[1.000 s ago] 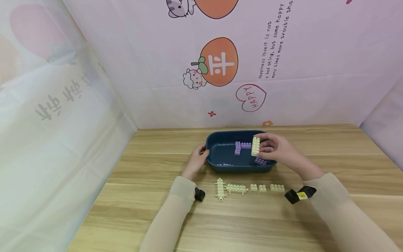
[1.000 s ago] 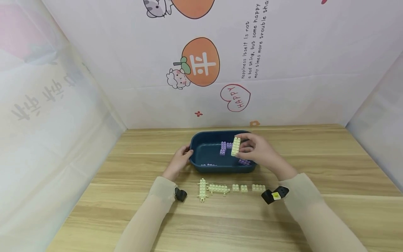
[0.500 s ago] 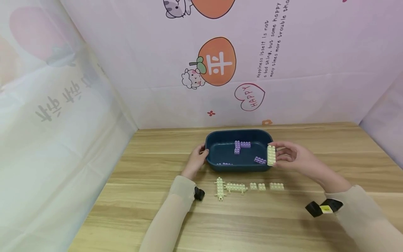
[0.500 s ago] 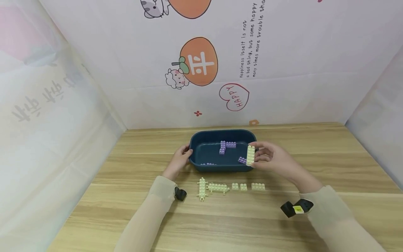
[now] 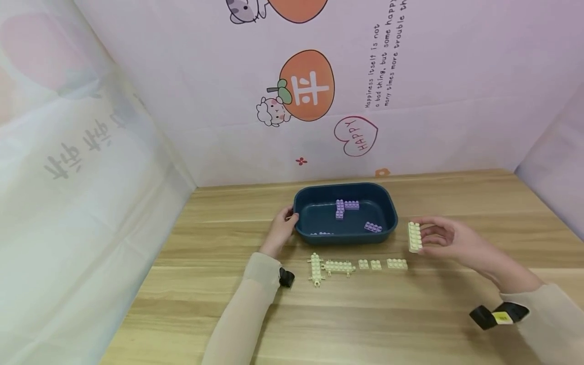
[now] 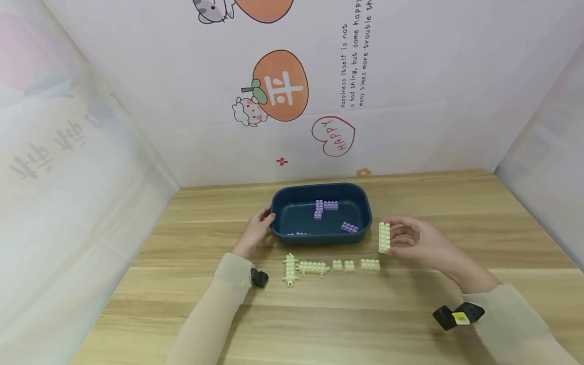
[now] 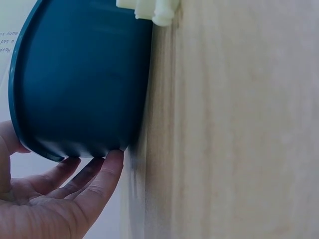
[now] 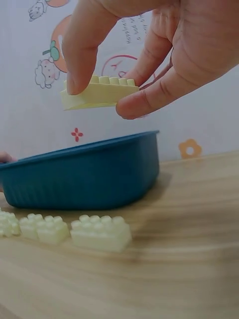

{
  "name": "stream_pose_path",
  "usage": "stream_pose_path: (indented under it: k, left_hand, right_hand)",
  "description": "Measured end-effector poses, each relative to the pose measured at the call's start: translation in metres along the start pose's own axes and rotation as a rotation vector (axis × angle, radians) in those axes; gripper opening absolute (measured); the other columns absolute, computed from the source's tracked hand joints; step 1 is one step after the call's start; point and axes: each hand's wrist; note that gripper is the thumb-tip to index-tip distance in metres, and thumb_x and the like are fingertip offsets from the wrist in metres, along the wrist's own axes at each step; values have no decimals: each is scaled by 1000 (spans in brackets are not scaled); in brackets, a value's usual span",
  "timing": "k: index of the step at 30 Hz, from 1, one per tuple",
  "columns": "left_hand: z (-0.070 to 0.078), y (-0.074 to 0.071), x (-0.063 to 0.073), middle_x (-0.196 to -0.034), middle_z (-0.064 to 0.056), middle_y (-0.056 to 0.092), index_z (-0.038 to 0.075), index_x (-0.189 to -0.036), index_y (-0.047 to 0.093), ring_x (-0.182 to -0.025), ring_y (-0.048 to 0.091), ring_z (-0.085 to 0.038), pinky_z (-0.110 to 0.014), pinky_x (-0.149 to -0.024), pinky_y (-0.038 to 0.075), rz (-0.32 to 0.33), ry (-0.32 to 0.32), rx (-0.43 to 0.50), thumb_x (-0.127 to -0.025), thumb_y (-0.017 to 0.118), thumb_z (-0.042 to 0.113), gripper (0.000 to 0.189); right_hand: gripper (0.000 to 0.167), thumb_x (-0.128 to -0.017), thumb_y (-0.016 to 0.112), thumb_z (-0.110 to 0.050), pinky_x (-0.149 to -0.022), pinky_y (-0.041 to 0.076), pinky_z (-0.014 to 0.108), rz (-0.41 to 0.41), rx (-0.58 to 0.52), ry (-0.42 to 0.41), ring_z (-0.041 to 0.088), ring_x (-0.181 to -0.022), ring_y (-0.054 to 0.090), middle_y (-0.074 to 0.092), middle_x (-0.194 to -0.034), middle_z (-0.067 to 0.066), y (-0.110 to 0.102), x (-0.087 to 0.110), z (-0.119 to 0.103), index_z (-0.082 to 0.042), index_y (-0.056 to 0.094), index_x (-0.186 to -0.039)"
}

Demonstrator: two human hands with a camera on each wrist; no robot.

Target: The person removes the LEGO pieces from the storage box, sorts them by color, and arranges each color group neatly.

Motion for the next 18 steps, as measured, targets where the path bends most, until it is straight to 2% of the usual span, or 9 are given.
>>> stream_pose_path:
  k: [3, 8, 11, 18]
  left_hand:
    - [3, -1, 1, -139, -16, 51, 4, -144, 44, -123, 52, -28, -35, -91, 51, 0, -1, -2, -102, 47, 17, 44]
    - [5, -1, 3, -139, -16, 52, 5, -144, 43, -122, 52, -27, -34, -90, 50, -1, -7, -5, -102, 47, 18, 44]
    - [4, -1, 2, -139, -16, 51, 4, -144, 43, -123, 52, -28, -34, -90, 50, 2, -1, -9, -102, 47, 18, 44]
    - [2, -1, 0, -139, -14, 51, 6, -144, 44, -122, 53, -27, -36, -93, 50, 2, -13, -9, -102, 47, 19, 43]
  right_hand:
    - [57, -82, 71, 5, -81, 51, 13, -9, 12, -12, 1, -98, 60, 62, -111, -6, -1, 4, 6, -13, 53, -132]
    - [59, -81, 73, 2, -80, 53, 17, -34, 37, 21, 4, -95, 61, 62, -108, -1, -3, 10, 15, 4, 47, -134]
    - [60, -82, 73, 0, -77, 53, 19, -48, 54, 53, 6, -92, 62, 62, -107, 1, -3, 12, 20, 5, 46, -134]
    - [62, -79, 75, 0, -72, 53, 20, -69, 136, 38, 6, -85, 62, 63, -103, 7, -1, 13, 33, 13, 44, -131]
Point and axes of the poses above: each hand's wrist, its own x-axis away from the middle knuckle, its own y-axis out of the palm, z = x × y
